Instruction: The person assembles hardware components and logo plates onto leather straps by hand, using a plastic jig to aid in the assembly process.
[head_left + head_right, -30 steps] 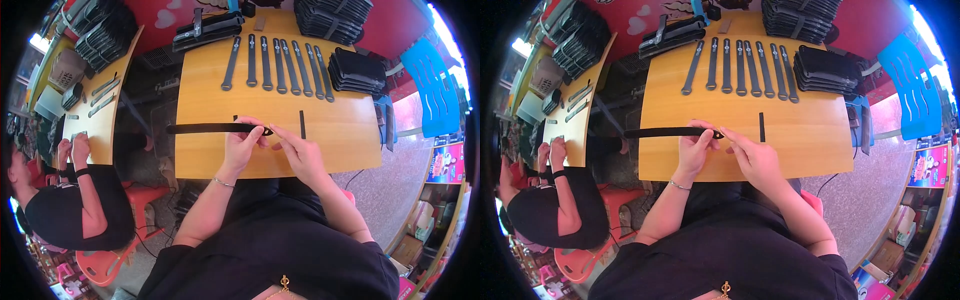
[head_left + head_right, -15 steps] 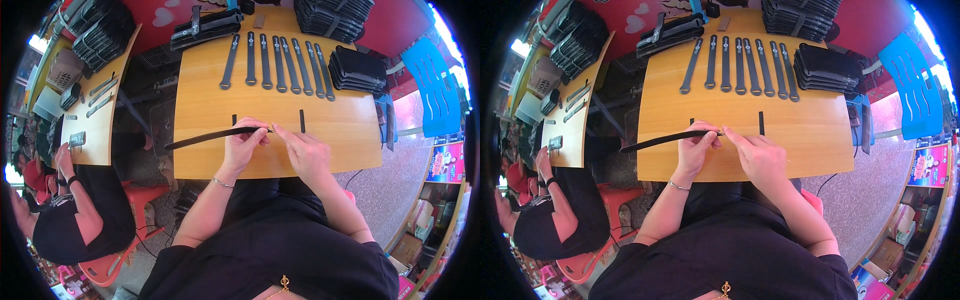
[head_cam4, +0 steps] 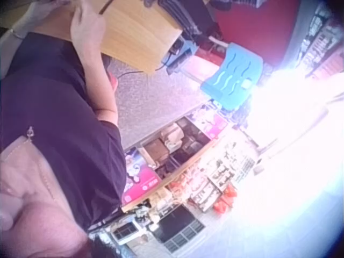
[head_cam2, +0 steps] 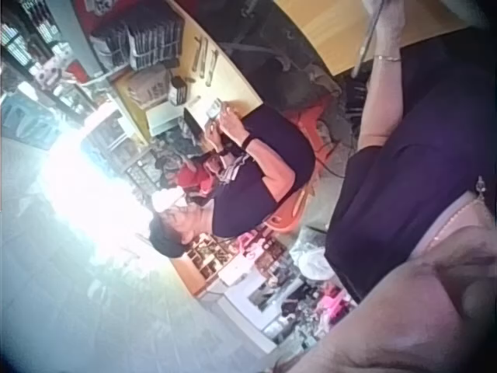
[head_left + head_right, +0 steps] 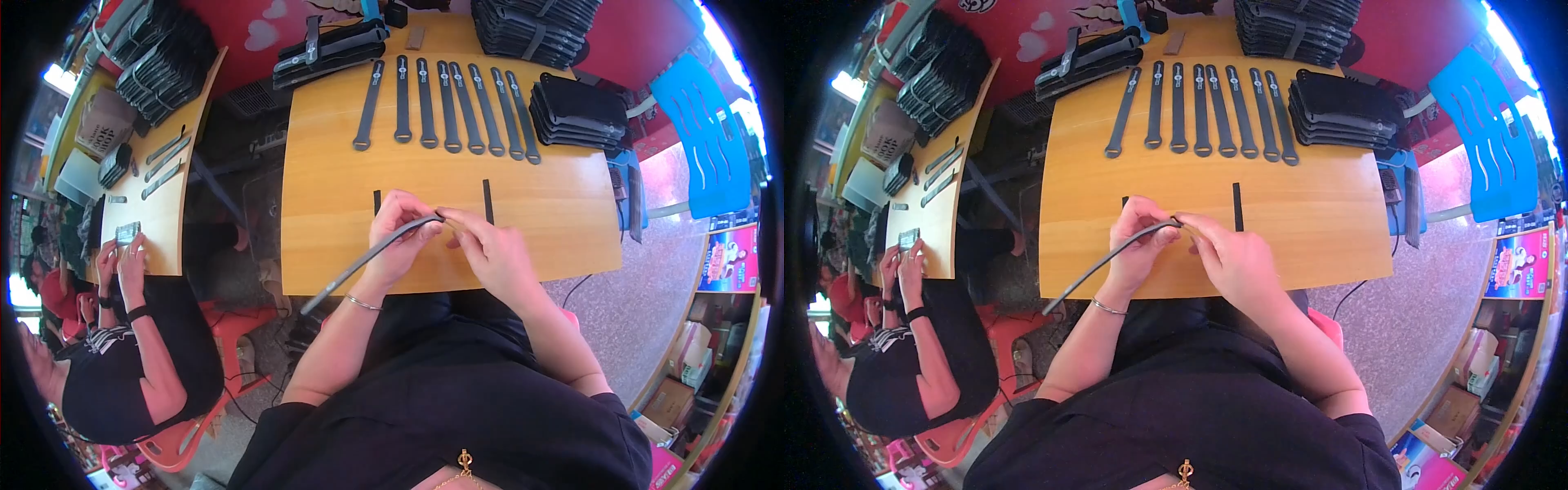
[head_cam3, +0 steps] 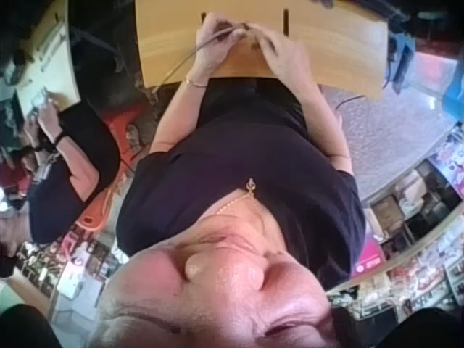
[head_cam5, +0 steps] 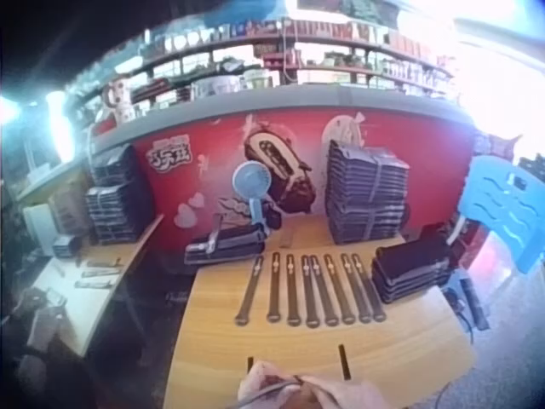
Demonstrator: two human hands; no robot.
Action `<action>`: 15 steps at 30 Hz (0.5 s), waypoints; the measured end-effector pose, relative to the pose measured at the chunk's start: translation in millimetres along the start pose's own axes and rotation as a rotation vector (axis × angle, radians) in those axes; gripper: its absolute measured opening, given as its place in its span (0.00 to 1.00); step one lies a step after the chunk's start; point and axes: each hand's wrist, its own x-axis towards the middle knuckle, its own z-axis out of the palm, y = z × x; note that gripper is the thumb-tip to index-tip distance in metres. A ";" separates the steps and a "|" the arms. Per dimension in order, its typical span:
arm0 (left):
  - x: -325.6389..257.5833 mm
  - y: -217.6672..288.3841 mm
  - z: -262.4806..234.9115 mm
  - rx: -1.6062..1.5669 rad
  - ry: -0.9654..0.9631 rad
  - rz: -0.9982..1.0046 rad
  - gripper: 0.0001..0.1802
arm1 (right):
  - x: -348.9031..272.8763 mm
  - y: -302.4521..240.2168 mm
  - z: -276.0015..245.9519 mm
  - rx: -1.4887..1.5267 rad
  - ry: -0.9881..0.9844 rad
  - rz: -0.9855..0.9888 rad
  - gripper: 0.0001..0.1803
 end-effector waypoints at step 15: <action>-0.7 8.1 2.0 -0.136 -0.075 -0.159 0.11 | -3.5 -0.4 10.2 -0.270 0.090 -0.066 0.23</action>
